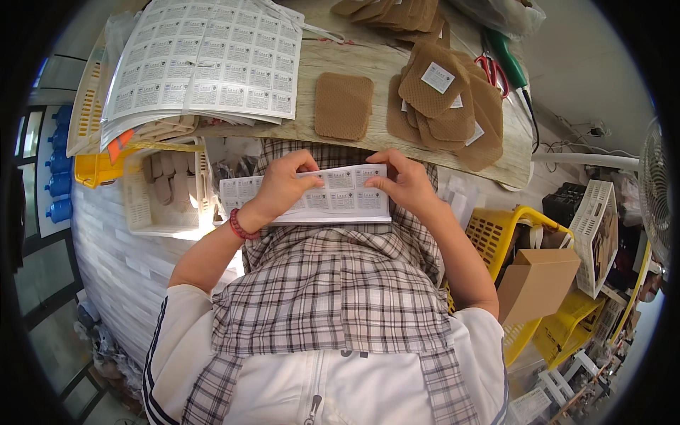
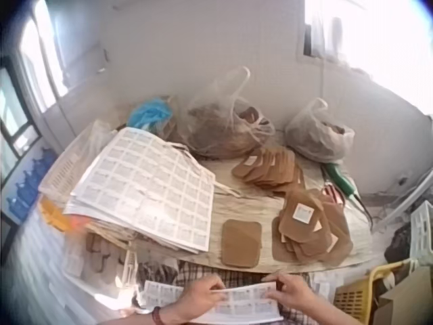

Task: The person repeatedly peels small white labels from a sheet and sticks them onto brown fabric pouches on a table. They handle the pouches one at a time, placing each labeled pouch into a growing stack.

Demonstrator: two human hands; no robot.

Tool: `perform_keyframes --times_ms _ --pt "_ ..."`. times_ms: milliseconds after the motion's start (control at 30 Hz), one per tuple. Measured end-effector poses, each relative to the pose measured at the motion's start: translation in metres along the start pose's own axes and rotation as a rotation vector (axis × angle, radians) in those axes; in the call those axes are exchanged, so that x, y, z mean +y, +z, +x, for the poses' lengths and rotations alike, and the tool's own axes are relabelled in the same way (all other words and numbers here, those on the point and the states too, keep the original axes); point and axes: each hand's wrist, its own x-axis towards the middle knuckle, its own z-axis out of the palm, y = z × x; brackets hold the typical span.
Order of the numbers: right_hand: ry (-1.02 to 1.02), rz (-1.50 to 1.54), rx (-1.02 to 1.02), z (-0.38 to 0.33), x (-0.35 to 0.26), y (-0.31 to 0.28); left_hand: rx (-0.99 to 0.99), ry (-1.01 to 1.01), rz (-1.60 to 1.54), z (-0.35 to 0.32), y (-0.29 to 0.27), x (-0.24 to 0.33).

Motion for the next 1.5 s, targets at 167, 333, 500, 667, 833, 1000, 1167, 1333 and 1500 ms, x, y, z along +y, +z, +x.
perform_keyframes --times_ms 167,333,500,667,833,1000,1167,1333,1500 --pt "0.163 0.224 0.096 -0.006 0.034 0.012 0.041 0.099 0.146 0.005 0.003 0.005" --pt "0.216 0.173 0.172 0.000 0.021 0.014 0.061 0.245 0.136 0.011 0.013 0.009" --pt "-0.056 0.010 0.178 0.000 0.023 0.010 0.003 0.098 0.056 0.013 0.011 -0.002" --pt "0.011 0.070 0.236 0.002 0.018 0.011 0.067 0.161 0.085 0.018 0.014 0.002" --pt "-0.176 -0.074 0.290 0.006 0.016 0.008 0.067 0.167 0.018 0.021 0.013 0.005" --pt "-0.347 -0.297 0.376 0.006 0.015 0.008 0.033 0.097 0.023 0.027 0.013 0.004" --pt "-0.422 -0.366 0.415 0.005 0.019 0.011 0.033 0.086 0.032 0.028 0.013 0.003" --pt "-0.569 -0.446 0.385 0.000 0.009 0.010 0.065 0.053 0.019 0.031 0.016 0.004" --pt "-0.371 -0.157 0.348 -0.010 -0.010 0.002 -0.002 -0.005 -0.004 0.032 0.011 0.008"
